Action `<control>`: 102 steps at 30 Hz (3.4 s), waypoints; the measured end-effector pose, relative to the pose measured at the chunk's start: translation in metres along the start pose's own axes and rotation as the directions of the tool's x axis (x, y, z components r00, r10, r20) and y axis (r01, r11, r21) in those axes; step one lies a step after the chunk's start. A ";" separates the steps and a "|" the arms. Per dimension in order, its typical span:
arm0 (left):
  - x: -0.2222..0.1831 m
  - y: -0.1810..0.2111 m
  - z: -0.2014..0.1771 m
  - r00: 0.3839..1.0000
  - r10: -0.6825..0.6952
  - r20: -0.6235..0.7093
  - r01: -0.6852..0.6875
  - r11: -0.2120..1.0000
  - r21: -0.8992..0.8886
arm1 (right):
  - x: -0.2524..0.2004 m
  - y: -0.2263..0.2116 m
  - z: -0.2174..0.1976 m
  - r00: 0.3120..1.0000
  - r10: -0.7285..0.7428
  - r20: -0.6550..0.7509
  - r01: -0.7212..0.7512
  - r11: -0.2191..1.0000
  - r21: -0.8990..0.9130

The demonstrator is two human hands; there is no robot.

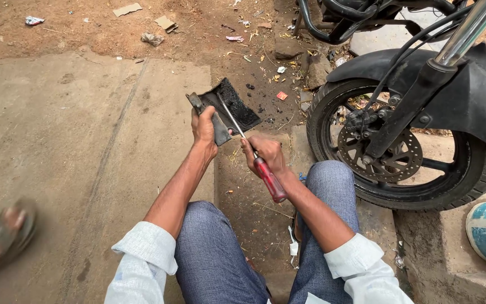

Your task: Cleaning or scraping debris from a plastic motorcycle component using a screwdriver.

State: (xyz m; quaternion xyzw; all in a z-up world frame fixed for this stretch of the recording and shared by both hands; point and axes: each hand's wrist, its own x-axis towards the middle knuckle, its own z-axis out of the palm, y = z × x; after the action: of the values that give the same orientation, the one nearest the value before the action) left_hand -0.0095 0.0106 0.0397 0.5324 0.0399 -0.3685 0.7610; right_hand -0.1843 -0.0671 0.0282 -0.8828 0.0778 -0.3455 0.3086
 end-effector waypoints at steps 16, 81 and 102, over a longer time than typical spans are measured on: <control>0.014 -0.009 -0.018 0.969 0.214 -0.128 -0.182 0.957 0.224 | 0.033 0.006 -0.039 0.969 0.194 -0.153 -0.181 0.979 0.094; -0.009 -0.007 -0.016 0.787 0.301 0.538 -0.575 0.041 0.817 | 0.011 0.043 -0.063 0.916 0.370 0.155 -0.399 0.883 0.246; -0.005 -0.006 -0.005 0.964 0.261 -0.052 -0.120 0.600 0.791 | -0.013 0.058 -0.050 0.975 0.203 0.089 -0.214 0.967 0.137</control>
State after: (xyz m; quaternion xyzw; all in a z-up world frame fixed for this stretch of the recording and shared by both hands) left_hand -0.0151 0.0166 0.0356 0.8389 -0.1194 -0.2209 0.4829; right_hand -0.2226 -0.1334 0.0151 -0.8570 0.1332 -0.2828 0.4096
